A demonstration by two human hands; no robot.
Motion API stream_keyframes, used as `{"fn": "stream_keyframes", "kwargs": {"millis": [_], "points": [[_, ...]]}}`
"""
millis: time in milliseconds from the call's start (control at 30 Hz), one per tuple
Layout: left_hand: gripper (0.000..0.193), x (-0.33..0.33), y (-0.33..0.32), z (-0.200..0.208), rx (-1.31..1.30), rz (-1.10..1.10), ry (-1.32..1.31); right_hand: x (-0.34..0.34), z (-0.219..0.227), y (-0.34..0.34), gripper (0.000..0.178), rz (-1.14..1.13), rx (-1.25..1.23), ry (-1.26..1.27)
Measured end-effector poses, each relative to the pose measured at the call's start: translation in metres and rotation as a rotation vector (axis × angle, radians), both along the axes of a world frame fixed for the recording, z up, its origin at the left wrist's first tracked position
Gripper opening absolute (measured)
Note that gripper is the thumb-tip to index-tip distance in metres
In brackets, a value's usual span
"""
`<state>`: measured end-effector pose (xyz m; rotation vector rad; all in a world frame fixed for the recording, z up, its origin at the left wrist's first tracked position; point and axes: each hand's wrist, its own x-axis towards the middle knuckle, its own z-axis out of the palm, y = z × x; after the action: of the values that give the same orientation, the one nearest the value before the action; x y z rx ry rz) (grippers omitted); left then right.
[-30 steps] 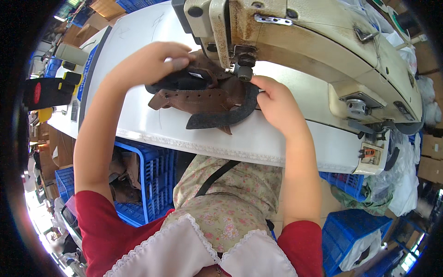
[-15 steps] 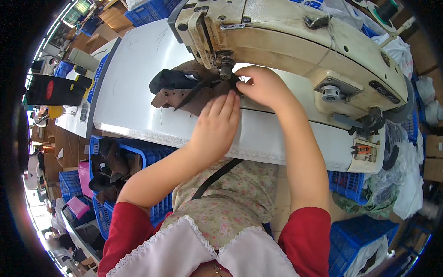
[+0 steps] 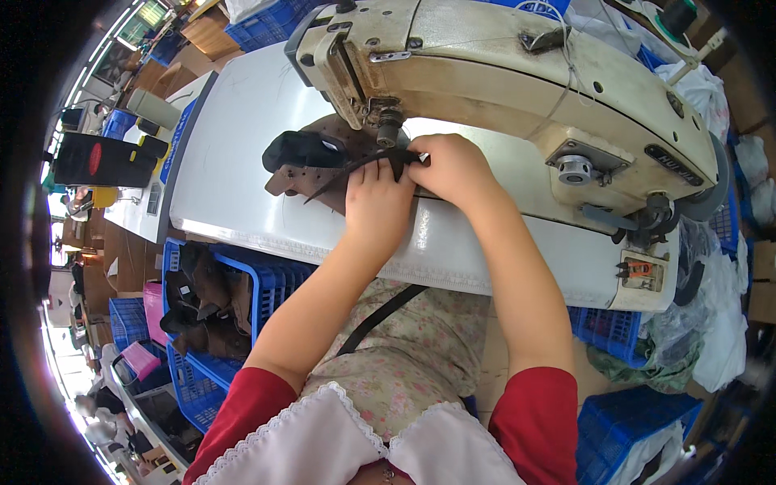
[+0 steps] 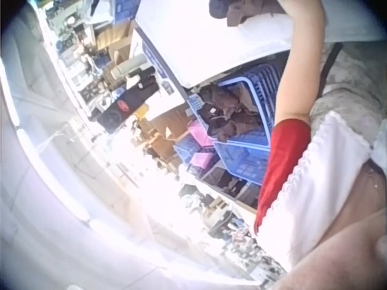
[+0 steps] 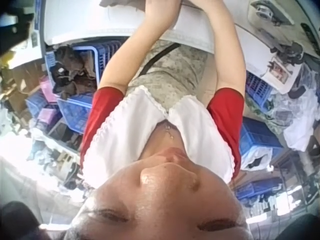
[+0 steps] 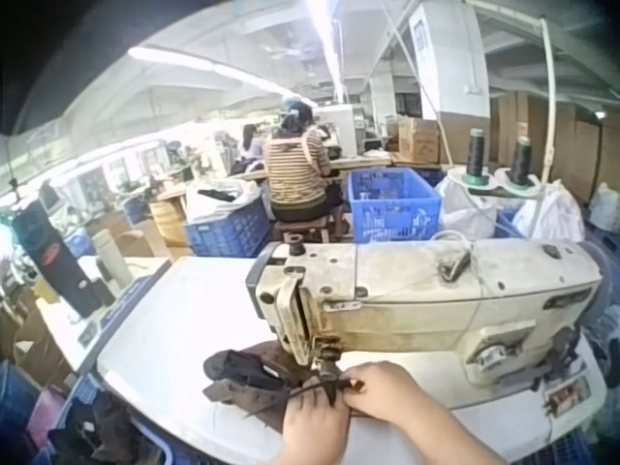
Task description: Use a heavy-duty industrial sewing machine to stitch leather components for a shoe upper.
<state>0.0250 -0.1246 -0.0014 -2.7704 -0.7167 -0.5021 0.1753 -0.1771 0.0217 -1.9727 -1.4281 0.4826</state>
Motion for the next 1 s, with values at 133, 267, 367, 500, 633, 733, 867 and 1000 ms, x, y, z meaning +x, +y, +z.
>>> {"fn": "stream_keyframes", "kwargs": {"millis": [133,267,367,500,633,733,867,1000], "points": [[0.032,-0.004,0.005,-0.007,0.028,-0.009,-0.045,-0.007,0.006,-0.001,0.028,0.02,-0.004,-0.015],[0.029,-0.008,0.009,-0.009,-0.012,-0.042,-0.007,-0.01,-0.003,-0.002,0.03,0.047,0.006,-0.141],[0.025,-0.016,0.018,-0.01,-0.049,-0.108,-0.006,-0.013,-0.008,-0.004,0.032,0.057,-0.016,-0.127],[0.023,-0.022,0.026,-0.009,-0.068,-0.207,-0.035,-0.013,-0.016,-0.008,0.032,0.095,0.094,-0.193],[0.023,-0.026,0.038,-0.013,-0.072,-0.263,-0.043,-0.013,-0.016,-0.006,0.033,0.145,0.167,-0.263],[0.023,-0.031,0.048,-0.016,-0.03,-0.325,-0.083,-0.01,-0.026,-0.007,0.035,0.153,0.233,-0.323],[0.023,-0.034,0.051,-0.01,-0.01,-0.366,-0.029,-0.01,-0.029,-0.009,0.036,0.154,0.186,-0.343],[0.023,-0.04,0.057,-0.013,-0.02,-0.407,-0.092,-0.01,-0.028,-0.009,0.036,0.16,0.194,-0.257]]}}
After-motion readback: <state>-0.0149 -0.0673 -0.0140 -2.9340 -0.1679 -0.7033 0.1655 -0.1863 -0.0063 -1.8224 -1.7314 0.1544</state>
